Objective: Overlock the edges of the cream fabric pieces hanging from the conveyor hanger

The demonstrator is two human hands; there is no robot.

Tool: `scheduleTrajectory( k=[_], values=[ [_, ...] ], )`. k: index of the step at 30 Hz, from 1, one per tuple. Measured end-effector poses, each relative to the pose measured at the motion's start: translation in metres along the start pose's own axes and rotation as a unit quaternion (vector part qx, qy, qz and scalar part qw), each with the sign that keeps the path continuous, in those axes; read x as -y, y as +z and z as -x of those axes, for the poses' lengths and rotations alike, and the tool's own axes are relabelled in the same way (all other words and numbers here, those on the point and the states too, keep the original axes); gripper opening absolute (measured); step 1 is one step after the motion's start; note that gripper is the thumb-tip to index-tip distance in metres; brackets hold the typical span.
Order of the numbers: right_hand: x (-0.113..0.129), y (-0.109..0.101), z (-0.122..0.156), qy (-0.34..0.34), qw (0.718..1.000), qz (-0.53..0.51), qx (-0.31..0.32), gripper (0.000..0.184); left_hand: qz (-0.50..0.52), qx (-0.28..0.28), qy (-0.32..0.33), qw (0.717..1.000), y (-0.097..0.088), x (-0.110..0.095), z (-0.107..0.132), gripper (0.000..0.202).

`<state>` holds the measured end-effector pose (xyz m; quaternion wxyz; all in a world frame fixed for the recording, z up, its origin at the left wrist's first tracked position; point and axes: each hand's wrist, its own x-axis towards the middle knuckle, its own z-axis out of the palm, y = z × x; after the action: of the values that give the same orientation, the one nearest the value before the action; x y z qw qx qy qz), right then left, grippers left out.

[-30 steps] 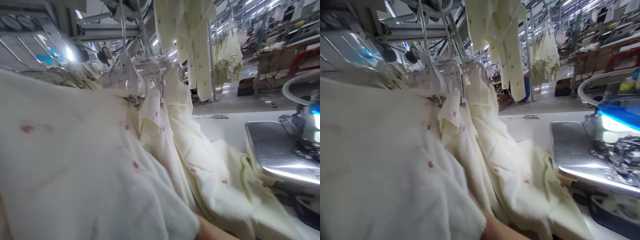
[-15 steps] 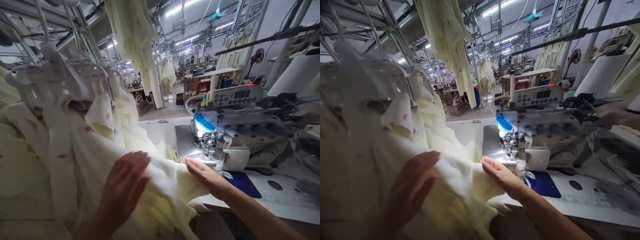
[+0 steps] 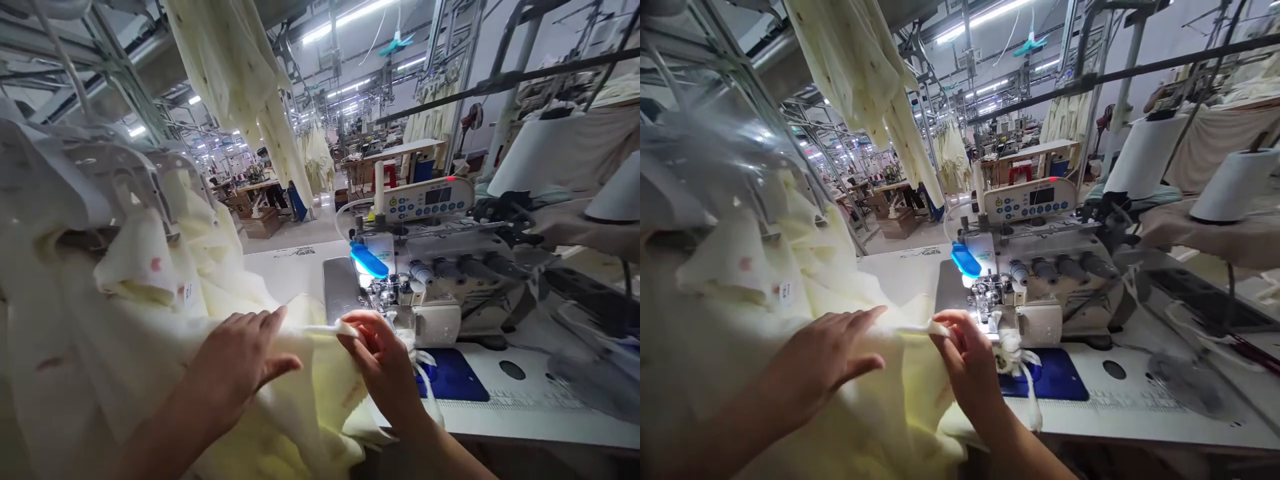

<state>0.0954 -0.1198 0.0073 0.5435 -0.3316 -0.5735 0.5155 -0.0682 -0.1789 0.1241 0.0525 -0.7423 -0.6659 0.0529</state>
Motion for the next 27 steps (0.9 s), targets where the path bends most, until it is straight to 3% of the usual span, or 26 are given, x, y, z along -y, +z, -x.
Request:
scheduleTrajectory(
  k=[3,6,10,16,23,27],
  values=[
    [0.0,-0.019,0.011,0.029,0.999,-0.014,-0.04,0.018,-0.017,-0.019,-0.024,0.999,0.006,-0.013,-0.013,0.037],
    [-0.007,-0.046,0.012,0.062,0.992,-0.046,-0.1,0.027,0.013,-0.071,0.008,0.997,0.027,-0.041,-0.037,0.038],
    [-0.029,-0.072,-0.003,0.047,0.982,0.051,-0.177,0.032,0.013,-0.054,0.035,0.998,0.057,-0.067,-0.077,0.044],
    [-0.04,-0.08,-0.022,-0.01,0.952,0.239,-0.19,0.015,-0.01,-0.001,0.105,0.994,0.064,-0.057,-0.118,0.037],
    [-0.038,-0.078,0.0,-0.021,0.955,0.261,-0.139,0.009,-0.008,0.021,0.151,0.988,0.064,-0.058,-0.102,0.039],
    [-0.039,-0.08,-0.006,-0.05,0.944,0.286,-0.155,0.01,-0.004,0.008,0.139,0.99,0.066,-0.057,-0.114,0.035]
  ],
)
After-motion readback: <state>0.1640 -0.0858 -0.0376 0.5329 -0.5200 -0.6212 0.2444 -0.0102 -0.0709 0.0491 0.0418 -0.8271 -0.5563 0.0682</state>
